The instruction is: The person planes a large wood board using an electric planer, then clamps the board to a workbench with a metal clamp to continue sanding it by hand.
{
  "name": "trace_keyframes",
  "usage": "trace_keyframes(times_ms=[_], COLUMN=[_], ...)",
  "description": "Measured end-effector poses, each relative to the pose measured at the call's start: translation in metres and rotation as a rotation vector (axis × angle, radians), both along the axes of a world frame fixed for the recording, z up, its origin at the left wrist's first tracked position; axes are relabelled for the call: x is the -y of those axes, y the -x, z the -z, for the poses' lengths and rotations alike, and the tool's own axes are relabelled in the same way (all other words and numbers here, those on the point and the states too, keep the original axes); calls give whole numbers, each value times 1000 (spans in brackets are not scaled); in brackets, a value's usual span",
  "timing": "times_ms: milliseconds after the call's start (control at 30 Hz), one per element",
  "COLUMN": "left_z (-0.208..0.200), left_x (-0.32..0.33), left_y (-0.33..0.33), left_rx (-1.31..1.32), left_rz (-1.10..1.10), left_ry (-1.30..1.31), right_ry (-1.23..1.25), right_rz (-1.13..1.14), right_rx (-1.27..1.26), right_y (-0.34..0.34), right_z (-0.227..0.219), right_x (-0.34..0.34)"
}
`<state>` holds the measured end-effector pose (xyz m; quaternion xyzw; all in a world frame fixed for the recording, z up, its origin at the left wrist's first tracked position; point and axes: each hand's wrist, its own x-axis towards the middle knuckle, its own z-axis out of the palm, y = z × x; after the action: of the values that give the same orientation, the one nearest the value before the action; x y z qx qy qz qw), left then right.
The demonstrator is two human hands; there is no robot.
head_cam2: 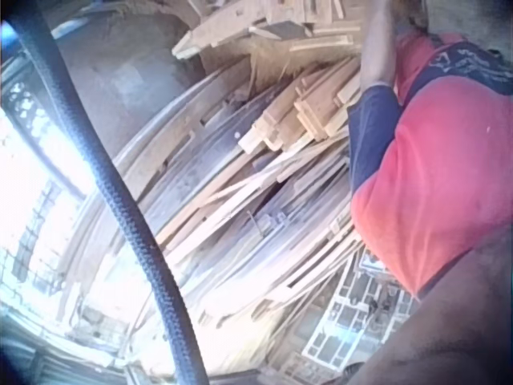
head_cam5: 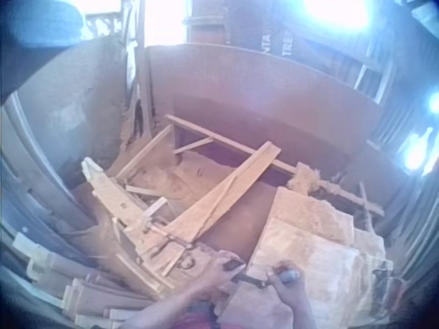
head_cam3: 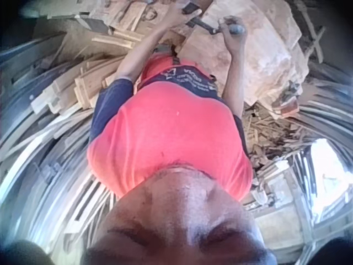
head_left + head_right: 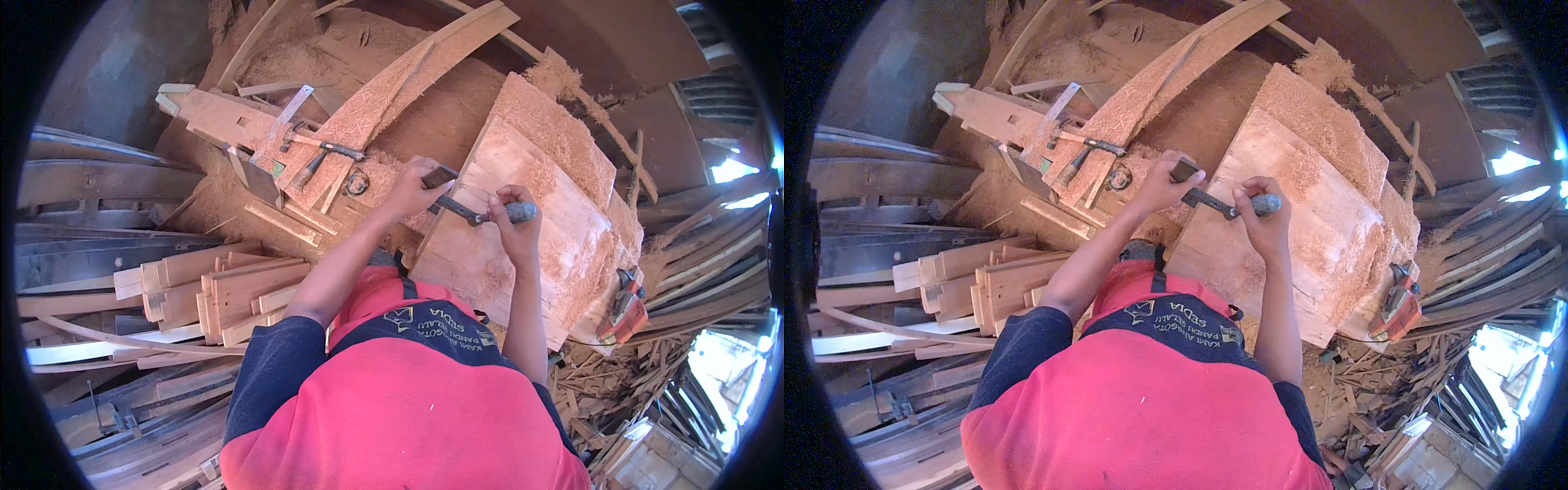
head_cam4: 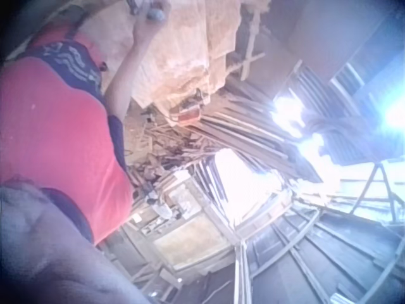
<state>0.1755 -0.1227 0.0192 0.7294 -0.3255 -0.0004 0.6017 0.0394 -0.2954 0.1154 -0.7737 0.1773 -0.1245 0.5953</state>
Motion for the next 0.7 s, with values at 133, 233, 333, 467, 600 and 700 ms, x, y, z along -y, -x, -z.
trace_keyframes(times_ms=[133,233,333,467,600,700], left_z=[-23,-37,-39,-40,-41,-44], left_x=[9,12,8,3,7,7], left_y=[7,10,11,9,9,12], left_rx=[52,148,121,97,123,89], left_rz=[-49,-210,-266,-230,-243,-245], left_ry=[-186,-303,-348,-463,-479,-439], right_ry=[43,-7,81,12,-34,70], right_rz=[88,100,114,120,74,-21], right_rx=[17,40,48,41,57,61], right_y=[-1,-3,-6,-13,-5,4], right_z=[3,0,2,-10,-7,-4], right_x=[13,10,3,-2,9,16])
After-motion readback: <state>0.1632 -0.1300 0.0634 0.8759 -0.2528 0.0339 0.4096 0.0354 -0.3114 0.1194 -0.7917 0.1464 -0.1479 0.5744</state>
